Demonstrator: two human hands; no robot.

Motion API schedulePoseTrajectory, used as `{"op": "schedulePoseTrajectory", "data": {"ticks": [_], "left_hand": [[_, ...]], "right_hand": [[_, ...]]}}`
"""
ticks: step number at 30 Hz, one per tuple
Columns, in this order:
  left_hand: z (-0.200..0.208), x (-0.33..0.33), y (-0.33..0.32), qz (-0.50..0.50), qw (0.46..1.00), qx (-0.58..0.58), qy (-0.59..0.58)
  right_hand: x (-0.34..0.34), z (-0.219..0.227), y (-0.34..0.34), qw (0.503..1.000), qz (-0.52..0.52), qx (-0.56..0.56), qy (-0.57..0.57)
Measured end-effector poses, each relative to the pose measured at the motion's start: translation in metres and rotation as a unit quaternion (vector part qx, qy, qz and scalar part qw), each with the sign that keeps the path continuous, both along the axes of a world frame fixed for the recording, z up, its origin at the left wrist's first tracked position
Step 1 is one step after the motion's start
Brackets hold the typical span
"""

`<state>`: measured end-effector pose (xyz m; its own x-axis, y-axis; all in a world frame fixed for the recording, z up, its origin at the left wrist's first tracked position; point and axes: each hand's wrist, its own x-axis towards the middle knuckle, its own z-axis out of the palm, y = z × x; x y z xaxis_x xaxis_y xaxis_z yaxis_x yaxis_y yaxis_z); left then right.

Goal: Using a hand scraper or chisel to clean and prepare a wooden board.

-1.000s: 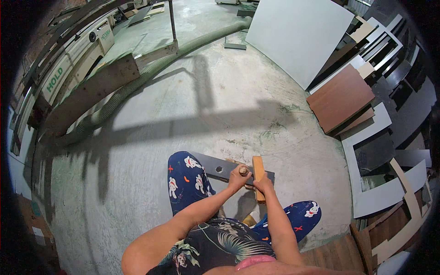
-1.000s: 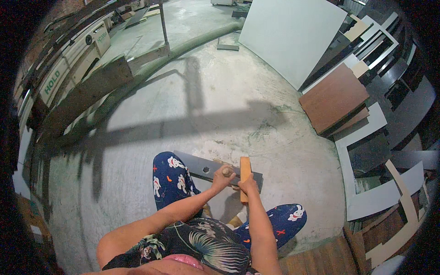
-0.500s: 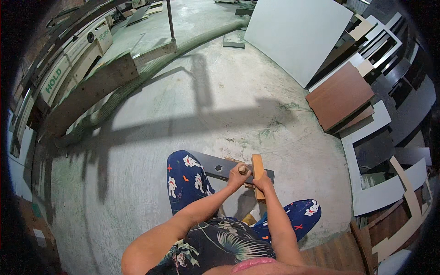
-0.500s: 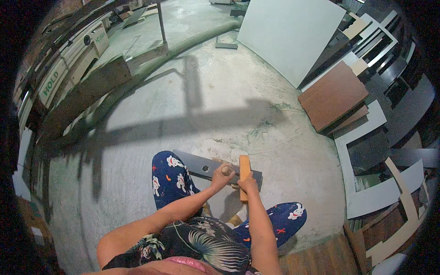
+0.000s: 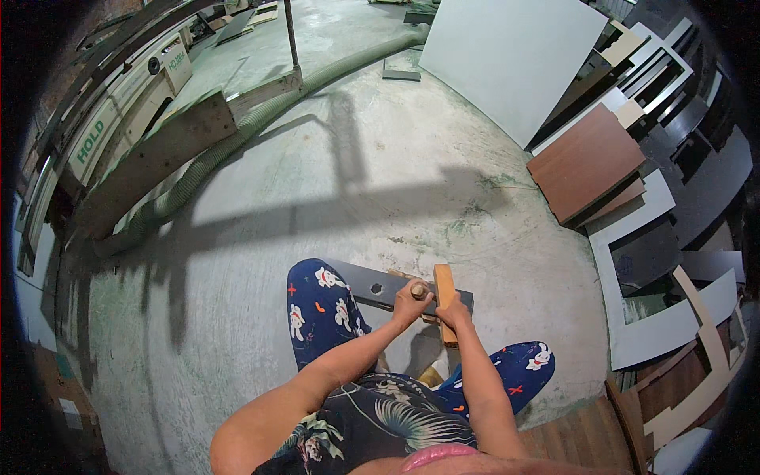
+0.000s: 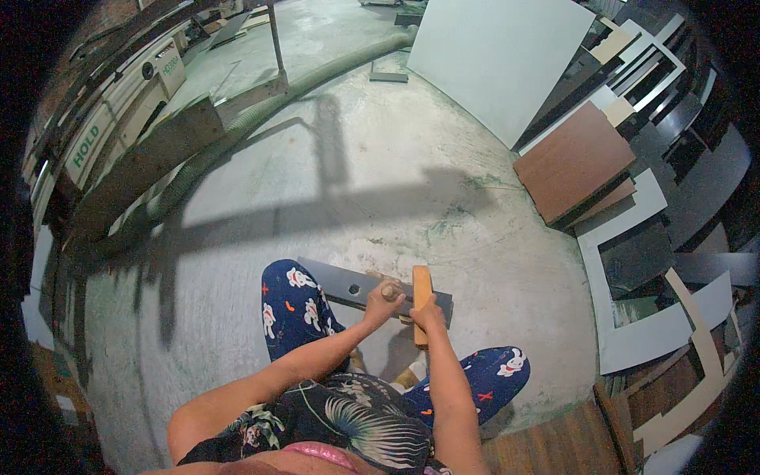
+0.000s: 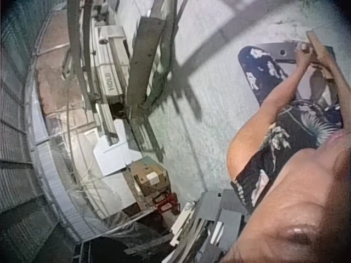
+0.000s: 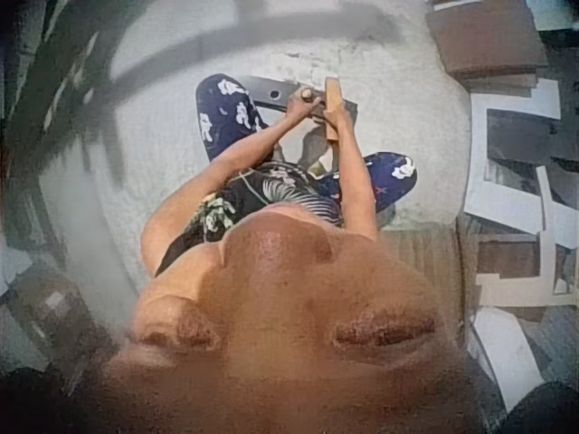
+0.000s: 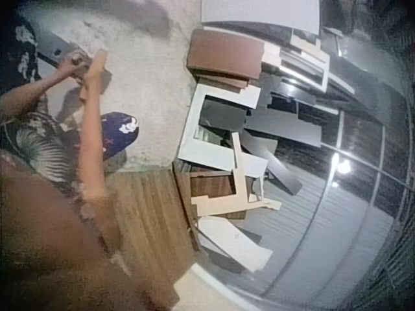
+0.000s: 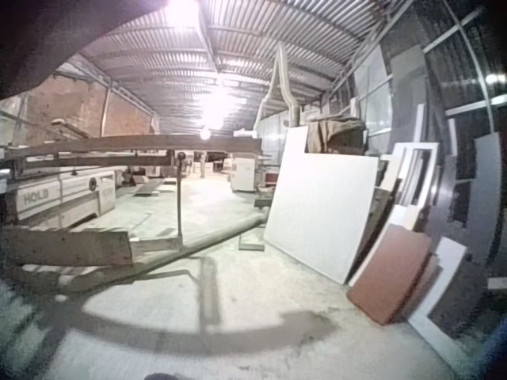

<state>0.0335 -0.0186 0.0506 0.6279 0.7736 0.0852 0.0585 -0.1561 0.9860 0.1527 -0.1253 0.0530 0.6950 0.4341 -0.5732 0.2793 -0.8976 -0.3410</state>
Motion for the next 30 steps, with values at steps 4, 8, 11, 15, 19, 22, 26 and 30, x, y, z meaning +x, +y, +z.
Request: {"op": "schedulePoseTrajectory", "data": {"ticks": [4,8,11,15,19,22,26,30], "left_hand": [[-0.001,0.000,0.000,0.008,1.000,0.012,0.008],[-0.003,0.000,0.000,0.007,1.000,0.017,-0.001],[-0.001,0.000,0.000,0.007,1.000,0.030,-0.004],[0.000,0.001,0.000,0.003,1.000,0.015,-0.010],[-0.001,0.000,0.000,0.008,1.000,0.020,-0.004],[-0.002,-0.001,0.000,0.016,1.000,0.023,-0.011],[-0.001,-0.001,-0.003,0.007,1.000,0.012,0.004],[-0.005,0.000,-0.001,0.016,0.999,0.023,0.018]], "right_hand": [[-0.001,0.002,0.000,1.000,-0.009,0.007,0.006],[-0.004,0.007,0.000,1.000,-0.014,0.007,0.002],[-0.003,0.007,0.000,1.000,-0.008,0.006,0.002],[-0.003,0.007,0.000,1.000,-0.005,0.014,0.005],[-0.005,0.012,0.001,1.000,-0.008,0.006,0.014],[-0.006,0.016,0.003,1.000,-0.004,-0.004,0.022],[-0.006,0.007,-0.002,1.000,-0.007,0.014,0.003],[-0.005,0.005,-0.001,1.000,-0.009,0.002,0.008]]}}
